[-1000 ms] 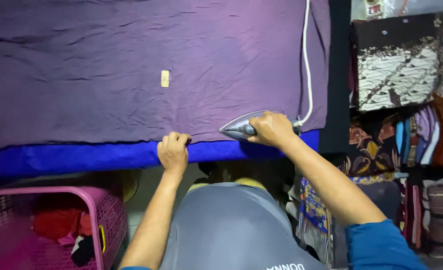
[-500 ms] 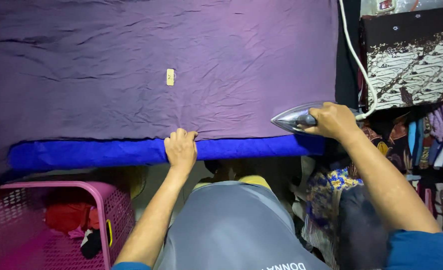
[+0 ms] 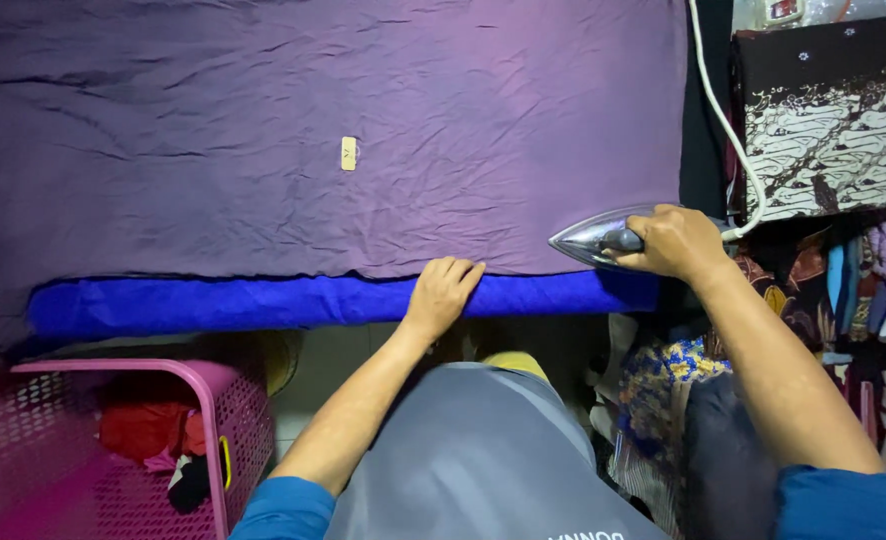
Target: Ironing a long purple garment on a flat surface.
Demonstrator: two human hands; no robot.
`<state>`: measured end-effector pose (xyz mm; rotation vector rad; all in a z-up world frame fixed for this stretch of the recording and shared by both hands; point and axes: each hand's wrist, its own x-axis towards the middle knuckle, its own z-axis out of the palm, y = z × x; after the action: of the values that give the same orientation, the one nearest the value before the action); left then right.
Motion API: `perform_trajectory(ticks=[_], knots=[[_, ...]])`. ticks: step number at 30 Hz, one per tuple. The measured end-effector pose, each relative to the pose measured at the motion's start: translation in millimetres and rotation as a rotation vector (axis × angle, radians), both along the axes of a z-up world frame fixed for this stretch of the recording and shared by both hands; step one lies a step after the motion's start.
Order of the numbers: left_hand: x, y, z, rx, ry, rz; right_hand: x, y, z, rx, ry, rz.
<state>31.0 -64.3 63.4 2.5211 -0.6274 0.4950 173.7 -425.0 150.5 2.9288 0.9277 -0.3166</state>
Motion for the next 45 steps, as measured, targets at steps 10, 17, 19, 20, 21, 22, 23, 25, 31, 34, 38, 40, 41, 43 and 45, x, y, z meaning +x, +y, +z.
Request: perform_trajectory(ticks=[10,17,19,20,21,22,23,25,31,34,38,40,41,43,45], knots=[[-5.9,21.6,-6.1,0.075,0.078,-0.074,2.6,14.9,9.4,-0.008,0.091,-0.007],[-7.6,26.3,-2.9,-0.013,0.063,-0.055,-15.1,74.2,-1.9,0.029,0.141,0.042],[-7.7,27.5,-10.4,-0.031,0.100,-0.007,-20.9,98.9,9.2,0.056,0.149,0.036],[-8.1,28.0,-14.5,-0.052,0.139,0.039,-24.4,111.2,14.6,0.081,0.159,0.027],[-4.7,26.7,-15.0,-0.052,0.139,0.042,-25.5,114.4,11.5,0.081,0.159,0.031],[-1.3,25.5,-15.7,-0.042,0.159,0.082,-26.7,117.7,8.2,0.137,0.126,0.037],[1.6,24.4,-16.6,-0.033,0.179,0.123,-28.0,121.2,4.7,0.193,0.092,0.044],[2.1,23.8,-22.6,0.008,0.188,0.125,-27.9,123.4,5.6,0.183,0.089,0.038],[-9.2,29.1,16.6,-0.023,0.078,0.134,-27.8,125.7,7.9,0.194,0.057,0.035],[-35.1,27.9,-13.1,-0.036,0.320,0.313,-27.5,124.6,7.6,0.195,0.056,0.036],[-27.4,34.2,11.8,-0.804,1.306,0.758,-27.1,124.1,3.7,0.192,0.049,0.060],[-32.0,36.5,-38.2,-1.144,1.349,0.789,-25.4,124.9,3.5,0.159,0.070,0.064],[-33.5,37.3,-63.2,-1.485,1.369,0.799,-23.9,124.9,3.7,0.124,0.086,0.061],[-27.2,28.8,-49.2,-1.521,1.332,0.860,-24.5,124.2,2.0,0.134,0.079,0.070],[-22.5,21.8,-46.8,-1.555,1.296,0.921,-25.9,123.2,0.2,0.145,0.073,0.078]])
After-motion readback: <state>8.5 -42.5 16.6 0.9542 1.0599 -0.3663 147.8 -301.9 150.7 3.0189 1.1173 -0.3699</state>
